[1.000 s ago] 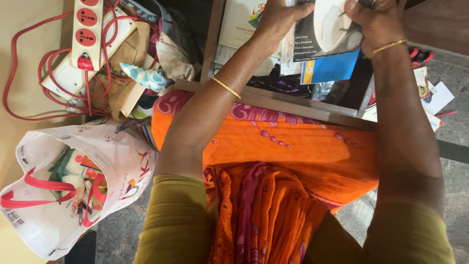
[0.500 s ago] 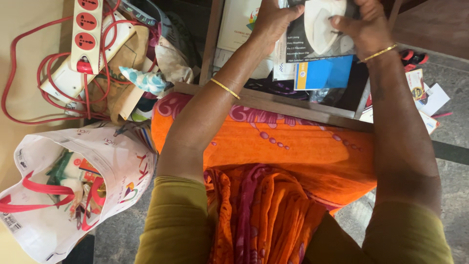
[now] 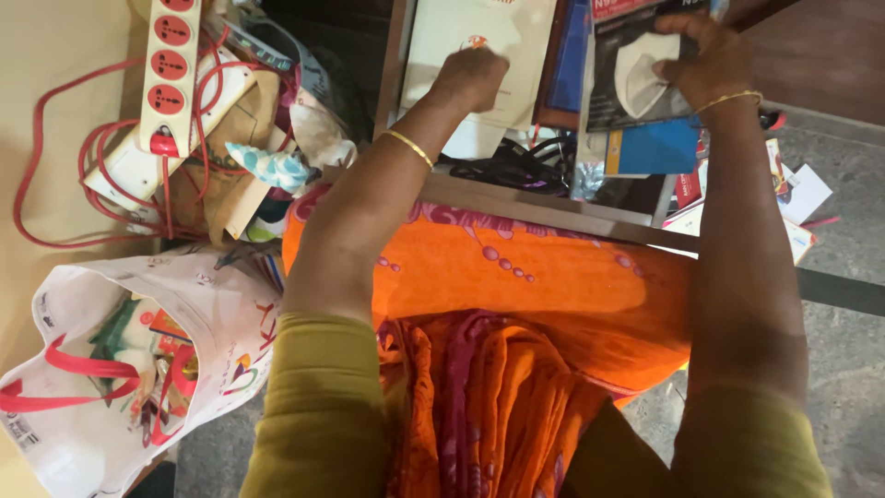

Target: The person organizes a drawer by looking through and moving various items including boxes, papers, a book, and small packaged items.

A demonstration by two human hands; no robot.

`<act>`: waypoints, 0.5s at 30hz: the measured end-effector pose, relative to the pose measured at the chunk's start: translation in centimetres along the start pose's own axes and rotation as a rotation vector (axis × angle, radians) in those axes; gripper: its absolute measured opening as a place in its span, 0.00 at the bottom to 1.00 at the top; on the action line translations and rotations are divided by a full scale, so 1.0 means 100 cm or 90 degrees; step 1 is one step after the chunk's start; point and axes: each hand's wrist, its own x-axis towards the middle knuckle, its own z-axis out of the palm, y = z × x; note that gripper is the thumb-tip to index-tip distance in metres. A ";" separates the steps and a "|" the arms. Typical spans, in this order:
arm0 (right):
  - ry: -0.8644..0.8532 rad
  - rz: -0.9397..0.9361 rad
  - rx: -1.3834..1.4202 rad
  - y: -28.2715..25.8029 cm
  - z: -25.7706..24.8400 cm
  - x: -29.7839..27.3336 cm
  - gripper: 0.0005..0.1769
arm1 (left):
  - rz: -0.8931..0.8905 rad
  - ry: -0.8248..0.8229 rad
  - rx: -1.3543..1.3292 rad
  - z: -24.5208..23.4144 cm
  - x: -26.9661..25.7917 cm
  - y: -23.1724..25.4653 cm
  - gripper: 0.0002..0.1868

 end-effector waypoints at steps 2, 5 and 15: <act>0.004 -0.014 0.001 0.004 -0.002 -0.004 0.31 | 0.030 -0.136 0.091 0.013 0.003 0.004 0.15; -0.002 -0.018 0.019 0.010 -0.001 -0.008 0.30 | 0.126 -0.078 0.077 0.023 0.000 0.026 0.31; -0.009 0.021 0.141 0.006 0.000 -0.008 0.28 | 0.020 -0.059 -0.048 0.083 0.034 0.038 0.14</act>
